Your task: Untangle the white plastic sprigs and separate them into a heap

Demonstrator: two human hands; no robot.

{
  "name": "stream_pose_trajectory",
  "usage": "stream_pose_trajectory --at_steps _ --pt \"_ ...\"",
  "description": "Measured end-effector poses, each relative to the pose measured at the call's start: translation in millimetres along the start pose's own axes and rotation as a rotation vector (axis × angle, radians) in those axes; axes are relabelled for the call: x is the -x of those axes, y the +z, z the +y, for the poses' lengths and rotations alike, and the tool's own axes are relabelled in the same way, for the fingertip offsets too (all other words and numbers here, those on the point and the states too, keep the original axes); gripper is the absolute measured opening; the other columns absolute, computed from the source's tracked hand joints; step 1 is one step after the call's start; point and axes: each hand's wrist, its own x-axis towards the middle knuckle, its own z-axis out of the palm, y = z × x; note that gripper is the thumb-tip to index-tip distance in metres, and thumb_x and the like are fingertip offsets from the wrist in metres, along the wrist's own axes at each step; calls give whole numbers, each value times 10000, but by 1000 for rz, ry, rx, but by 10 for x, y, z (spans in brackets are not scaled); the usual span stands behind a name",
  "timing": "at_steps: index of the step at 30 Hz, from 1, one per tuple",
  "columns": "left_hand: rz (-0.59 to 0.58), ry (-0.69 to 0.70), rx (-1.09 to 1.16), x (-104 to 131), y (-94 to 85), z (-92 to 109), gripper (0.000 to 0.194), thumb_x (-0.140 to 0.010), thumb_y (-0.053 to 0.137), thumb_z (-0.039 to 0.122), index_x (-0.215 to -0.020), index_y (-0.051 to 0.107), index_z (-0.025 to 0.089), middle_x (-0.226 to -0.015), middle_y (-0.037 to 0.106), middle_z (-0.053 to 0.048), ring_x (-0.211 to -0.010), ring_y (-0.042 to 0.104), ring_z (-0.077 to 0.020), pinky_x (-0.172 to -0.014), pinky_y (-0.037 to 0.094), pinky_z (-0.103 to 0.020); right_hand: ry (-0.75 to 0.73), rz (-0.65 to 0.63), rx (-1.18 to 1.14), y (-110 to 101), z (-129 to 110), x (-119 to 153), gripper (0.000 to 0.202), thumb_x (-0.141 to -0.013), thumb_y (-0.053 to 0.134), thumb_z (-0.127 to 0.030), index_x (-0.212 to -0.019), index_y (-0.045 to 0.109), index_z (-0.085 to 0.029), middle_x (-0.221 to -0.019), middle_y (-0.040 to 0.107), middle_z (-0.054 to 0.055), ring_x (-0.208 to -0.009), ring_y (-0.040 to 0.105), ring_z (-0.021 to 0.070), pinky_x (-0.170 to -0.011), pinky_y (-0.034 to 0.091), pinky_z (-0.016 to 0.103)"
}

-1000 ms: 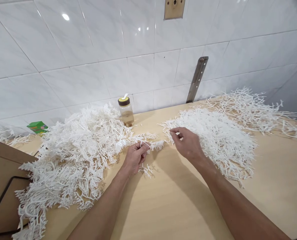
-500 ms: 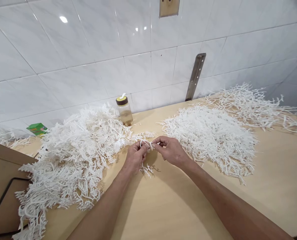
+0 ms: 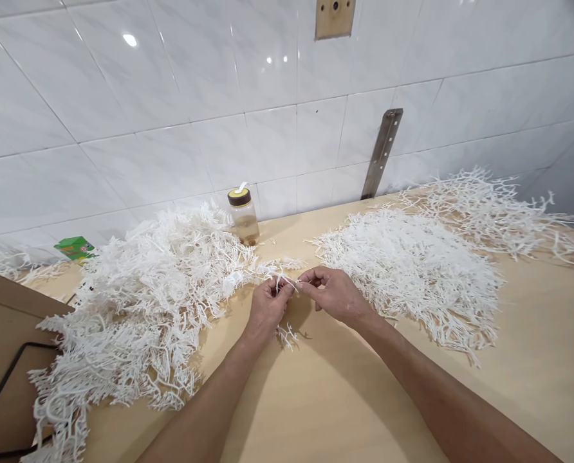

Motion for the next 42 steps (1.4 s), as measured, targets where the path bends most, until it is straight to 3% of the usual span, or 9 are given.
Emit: stream_pose_trajectory --at_steps 5,9,14,18,21,26,34,42 --pt "12 28 -33 45 23 30 283 -737 705 429 -724 626 158 -488 413 65 -457 323 -66 -459 234 -210 -257 137 165 30 57 -3 67 -771 568 -194 -771 634 -186 -800 669 42 -697 605 154 -654 493 283" --pt "8 19 -23 68 19 82 295 -705 721 422 -648 605 157 -496 387 61 -478 329 -73 -474 245 -218 -363 147 150 28 43 14 69 -762 532 -145 -742 583 -186 -878 663 72 -750 595 159 -635 483 272" --pt "-21 34 -68 54 7 131 302 -679 741 417 -618 612 150 -525 448 43 -514 381 -85 -507 287 -218 -208 61 67 -39 5 31 79 -776 562 -207 -816 627 -189 -851 687 49 -751 632 169 -620 494 268" --pt "-73 48 -49 49 12 154 281 -666 751 408 -694 663 142 -604 553 10 -593 481 -117 -586 365 -235 -101 -73 15 -109 29 20 132 -817 555 -286 -798 637 -184 -824 707 38 -628 638 144 -574 492 256" --pt "-99 48 -76 50 9 149 261 -662 741 384 -667 640 144 -619 550 9 -612 476 -120 -607 361 -240 -62 -123 64 -125 84 4 158 -829 546 -303 -820 647 -182 -793 703 26 -570 628 134 -537 467 247" --pt "-63 29 -179 50 -1 112 257 -687 684 372 -613 561 159 -557 428 44 -565 364 -99 -550 274 -235 -107 -48 267 -62 143 -2 134 -830 532 -262 -819 643 -187 -772 684 28 -648 621 160 -565 433 259" --pt "-110 -13 -153 10 -18 37 272 -703 663 377 -617 514 166 -559 423 42 -553 361 -98 -533 250 -229 -222 86 601 111 73 4 166 -912 463 -165 -794 580 -175 -845 637 65 -651 553 152 -595 366 278" --pt "-140 -127 -16 8 -27 132 371 -693 714 419 -602 451 175 -518 362 65 -479 272 -62 -484 173 -220 -200 162 680 233 4 -37 151 -933 438 -106 -851 556 -153 -858 602 82 -700 551 162 -591 364 265"
